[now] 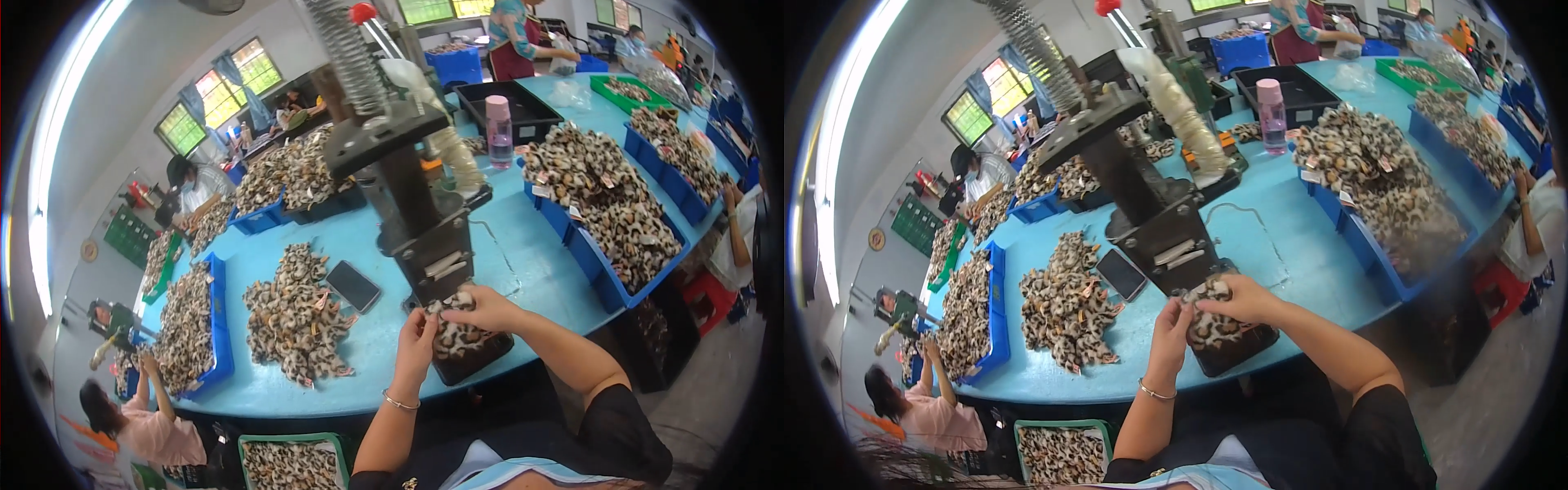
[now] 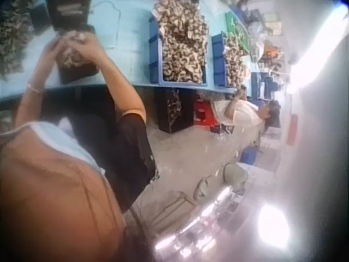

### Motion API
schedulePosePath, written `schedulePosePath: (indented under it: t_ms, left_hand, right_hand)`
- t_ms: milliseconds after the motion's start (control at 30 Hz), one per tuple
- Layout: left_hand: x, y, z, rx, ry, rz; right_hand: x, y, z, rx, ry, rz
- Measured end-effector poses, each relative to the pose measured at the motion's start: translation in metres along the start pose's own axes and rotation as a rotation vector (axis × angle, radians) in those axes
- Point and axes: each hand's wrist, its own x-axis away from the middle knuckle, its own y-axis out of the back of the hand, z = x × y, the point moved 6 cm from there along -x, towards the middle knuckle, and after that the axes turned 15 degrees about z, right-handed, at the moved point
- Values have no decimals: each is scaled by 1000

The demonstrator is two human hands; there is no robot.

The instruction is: The person assembles small plastic components into patterned fabric pieces using a manual press machine.

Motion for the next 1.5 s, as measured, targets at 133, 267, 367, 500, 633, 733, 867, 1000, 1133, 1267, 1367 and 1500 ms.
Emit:
schedulePosePath:
  t_ms: [133,267,367,500,633,733,867,1000,1133,1267,1367,1500]
  left_hand:
    - [11,-35,-26,130,-165,41]
    - [34,-34,-37,-589,-325,0]
    - [43,-38,-32,-299,-282,56]
    - [43,-46,-41,-209,-293,328]
    - [39,-46,-39,-114,-206,347]
    - [35,-48,-21,483,118,372]
    - [31,-43,-10,111,34,423]
    - [18,-34,-11,-43,-82,172]
    - [-5,-34,-3,201,-146,27]
    - [-6,-29,-3,94,-132,-232]
    - [-5,-28,-13,20,-174,-262]
    - [-13,-26,-15,76,-119,-72]
  right_hand:
    - [33,8,19,394,339,-399]
    - [60,0,40,291,420,-340]
    - [53,-3,31,348,231,-35]
    - [65,-7,59,494,438,7]
    - [63,-5,46,555,427,47]
    - [66,-10,51,707,535,-4]
    - [70,-17,52,888,633,-81]
    - [62,-14,50,918,558,-157]
    - [36,-3,31,823,331,-307]
    - [17,6,30,702,177,-364]
    - [7,13,27,672,104,-216]
    - [2,15,27,621,87,-108]
